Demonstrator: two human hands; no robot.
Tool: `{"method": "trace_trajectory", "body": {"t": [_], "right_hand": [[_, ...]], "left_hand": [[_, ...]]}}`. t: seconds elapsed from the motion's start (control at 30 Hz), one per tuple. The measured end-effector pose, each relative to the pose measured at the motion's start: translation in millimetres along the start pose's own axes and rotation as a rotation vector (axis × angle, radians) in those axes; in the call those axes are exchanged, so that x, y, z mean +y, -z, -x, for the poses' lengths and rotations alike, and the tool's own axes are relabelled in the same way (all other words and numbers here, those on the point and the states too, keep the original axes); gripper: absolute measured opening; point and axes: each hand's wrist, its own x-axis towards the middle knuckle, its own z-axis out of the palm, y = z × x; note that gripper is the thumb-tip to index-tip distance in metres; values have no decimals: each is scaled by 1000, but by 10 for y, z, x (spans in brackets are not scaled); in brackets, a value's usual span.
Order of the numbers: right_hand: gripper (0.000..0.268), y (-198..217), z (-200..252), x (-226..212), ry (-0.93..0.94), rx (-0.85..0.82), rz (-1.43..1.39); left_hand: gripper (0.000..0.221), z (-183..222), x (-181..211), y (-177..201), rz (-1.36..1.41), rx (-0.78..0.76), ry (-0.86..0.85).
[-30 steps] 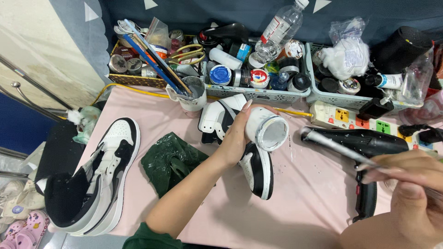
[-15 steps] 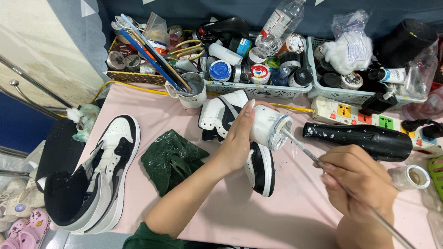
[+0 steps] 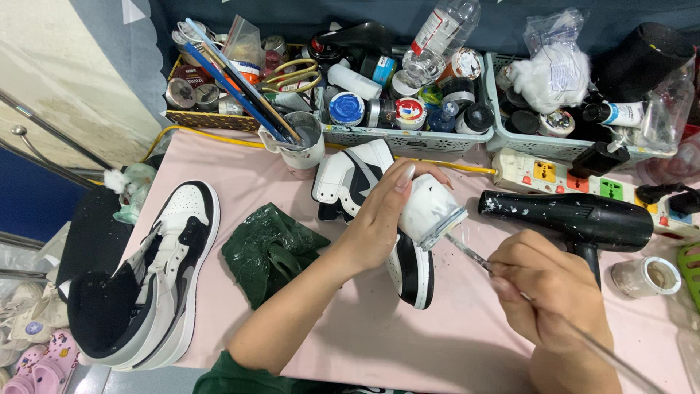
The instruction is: The person dyes parts of a shoe using a small brush and white paint, then dries the paint with a hairdryer.
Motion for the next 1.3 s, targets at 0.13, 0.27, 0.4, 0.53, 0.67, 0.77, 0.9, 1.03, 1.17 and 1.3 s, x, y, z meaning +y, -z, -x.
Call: {"method": "trace_trajectory", "body": {"t": [0.13,0.27,0.4,0.53,0.67,0.77,0.9,1.03,1.17,1.3], "right_hand": [[14,-49,-12,-16,8,143,6],[23,-59,-126,11,105,5,141],[27,-29,-111,-15,96,-67,72],[25,-25,-124,-14,121,-11,122],[21,-29,-169,52,143,0,14],[19,-115,-103,42,-215,390,-251],[27,-113,-111,154,-507,639,-404],[33,-94,-125,319,-483,601,-676],[36,-187,-81,368,-419,569,-537],[21,-246,-5,303,-386,508,-470]], "left_hand": [[58,-21,-61,12,135,-31,17],[60,-4,-83,30,223,-54,55],[60,-17,-97,20,237,-83,109],[62,-30,-128,6,280,-100,112],[66,-19,-149,57,245,-93,58],[67,-38,-189,68,251,-71,118],[63,-59,-235,77,269,-33,97],[59,-63,-202,70,287,15,123],[56,-23,-52,47,46,84,42],[53,47,87,-19,-235,139,-19]]}}
